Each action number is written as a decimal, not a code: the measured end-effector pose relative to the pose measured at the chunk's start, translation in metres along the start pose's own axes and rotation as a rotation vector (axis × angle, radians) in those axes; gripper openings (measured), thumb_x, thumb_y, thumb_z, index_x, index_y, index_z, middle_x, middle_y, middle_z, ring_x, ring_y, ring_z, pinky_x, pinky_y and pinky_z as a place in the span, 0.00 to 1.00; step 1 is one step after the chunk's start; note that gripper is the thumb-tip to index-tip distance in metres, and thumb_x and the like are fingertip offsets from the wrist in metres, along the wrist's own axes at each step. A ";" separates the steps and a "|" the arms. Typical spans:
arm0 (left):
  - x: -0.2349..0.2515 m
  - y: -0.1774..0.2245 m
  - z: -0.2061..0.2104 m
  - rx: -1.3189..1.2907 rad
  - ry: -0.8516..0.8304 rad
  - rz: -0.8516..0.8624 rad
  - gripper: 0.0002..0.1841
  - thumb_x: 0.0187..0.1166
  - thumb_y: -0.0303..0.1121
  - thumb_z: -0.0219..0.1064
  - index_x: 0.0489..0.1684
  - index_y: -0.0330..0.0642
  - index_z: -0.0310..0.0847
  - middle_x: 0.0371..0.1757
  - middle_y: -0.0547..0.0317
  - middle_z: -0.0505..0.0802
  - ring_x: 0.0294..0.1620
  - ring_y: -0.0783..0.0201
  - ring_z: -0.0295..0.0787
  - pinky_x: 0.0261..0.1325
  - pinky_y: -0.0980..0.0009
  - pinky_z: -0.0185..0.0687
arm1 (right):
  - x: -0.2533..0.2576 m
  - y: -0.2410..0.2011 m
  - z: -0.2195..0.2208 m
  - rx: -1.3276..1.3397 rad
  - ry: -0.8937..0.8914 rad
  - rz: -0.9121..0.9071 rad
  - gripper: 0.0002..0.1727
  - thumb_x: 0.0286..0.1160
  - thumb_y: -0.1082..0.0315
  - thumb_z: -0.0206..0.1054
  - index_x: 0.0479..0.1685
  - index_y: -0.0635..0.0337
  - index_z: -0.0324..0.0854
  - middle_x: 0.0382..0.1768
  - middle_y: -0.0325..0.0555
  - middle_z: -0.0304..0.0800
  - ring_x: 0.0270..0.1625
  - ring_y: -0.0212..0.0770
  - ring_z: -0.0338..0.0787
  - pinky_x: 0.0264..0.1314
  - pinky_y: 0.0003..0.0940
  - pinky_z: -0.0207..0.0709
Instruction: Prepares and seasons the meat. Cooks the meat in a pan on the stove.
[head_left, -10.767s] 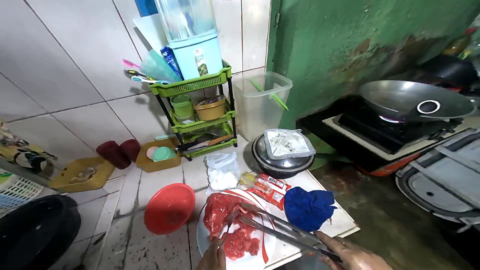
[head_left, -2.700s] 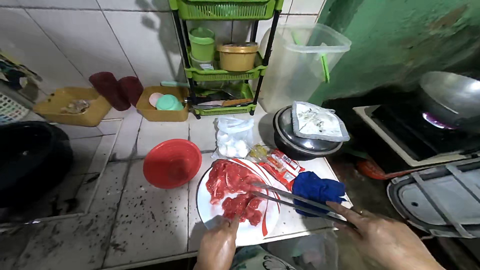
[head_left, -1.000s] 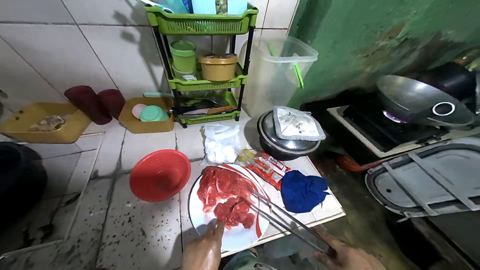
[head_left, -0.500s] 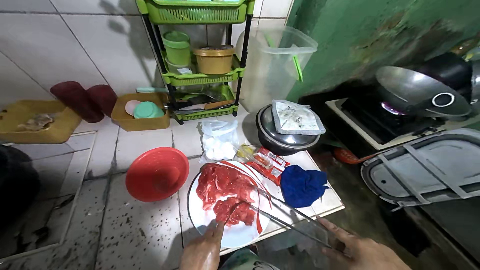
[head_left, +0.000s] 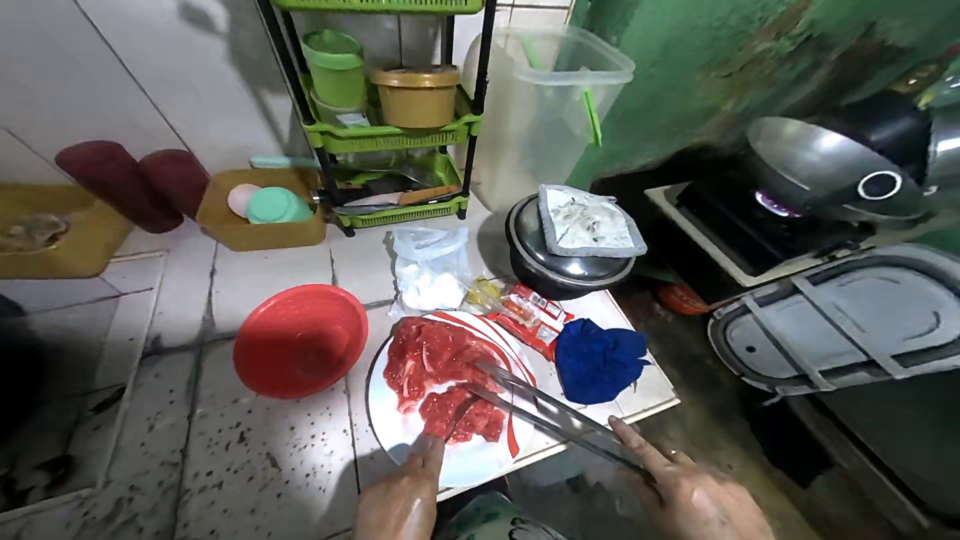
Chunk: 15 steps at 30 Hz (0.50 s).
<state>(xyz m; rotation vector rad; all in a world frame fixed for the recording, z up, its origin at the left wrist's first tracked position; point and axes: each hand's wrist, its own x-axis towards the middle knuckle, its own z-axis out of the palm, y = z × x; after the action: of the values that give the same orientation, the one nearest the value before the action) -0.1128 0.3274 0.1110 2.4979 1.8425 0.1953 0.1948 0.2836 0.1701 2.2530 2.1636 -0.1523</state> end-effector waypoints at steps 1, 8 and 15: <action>0.000 0.000 0.000 0.005 0.003 -0.001 0.21 0.69 0.20 0.70 0.61 0.48 0.92 0.35 0.49 0.96 0.21 0.52 0.92 0.19 0.57 0.84 | -0.002 0.001 0.005 0.000 0.023 -0.012 0.31 0.74 0.59 0.73 0.81 0.42 0.80 0.48 0.63 0.95 0.44 0.69 0.95 0.39 0.66 0.85; 0.001 0.004 0.000 0.031 -0.014 -0.020 0.21 0.70 0.21 0.69 0.61 0.49 0.93 0.39 0.51 0.97 0.22 0.53 0.93 0.20 0.59 0.85 | -0.010 0.004 0.023 0.162 -0.112 0.088 0.30 0.80 0.60 0.70 0.84 0.44 0.76 0.49 0.66 0.94 0.44 0.70 0.95 0.43 0.68 0.85; 0.003 0.005 0.003 0.042 0.002 -0.026 0.22 0.68 0.21 0.69 0.60 0.51 0.93 0.38 0.52 0.97 0.21 0.55 0.92 0.19 0.61 0.84 | -0.019 0.000 0.046 0.351 -0.200 0.193 0.31 0.83 0.56 0.67 0.87 0.45 0.73 0.48 0.62 0.95 0.42 0.66 0.95 0.44 0.70 0.84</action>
<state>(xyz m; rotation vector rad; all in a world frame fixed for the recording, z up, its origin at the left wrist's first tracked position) -0.1066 0.3285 0.1092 2.5005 1.8983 0.1592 0.1914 0.2612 0.1262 2.4753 1.9290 -0.7717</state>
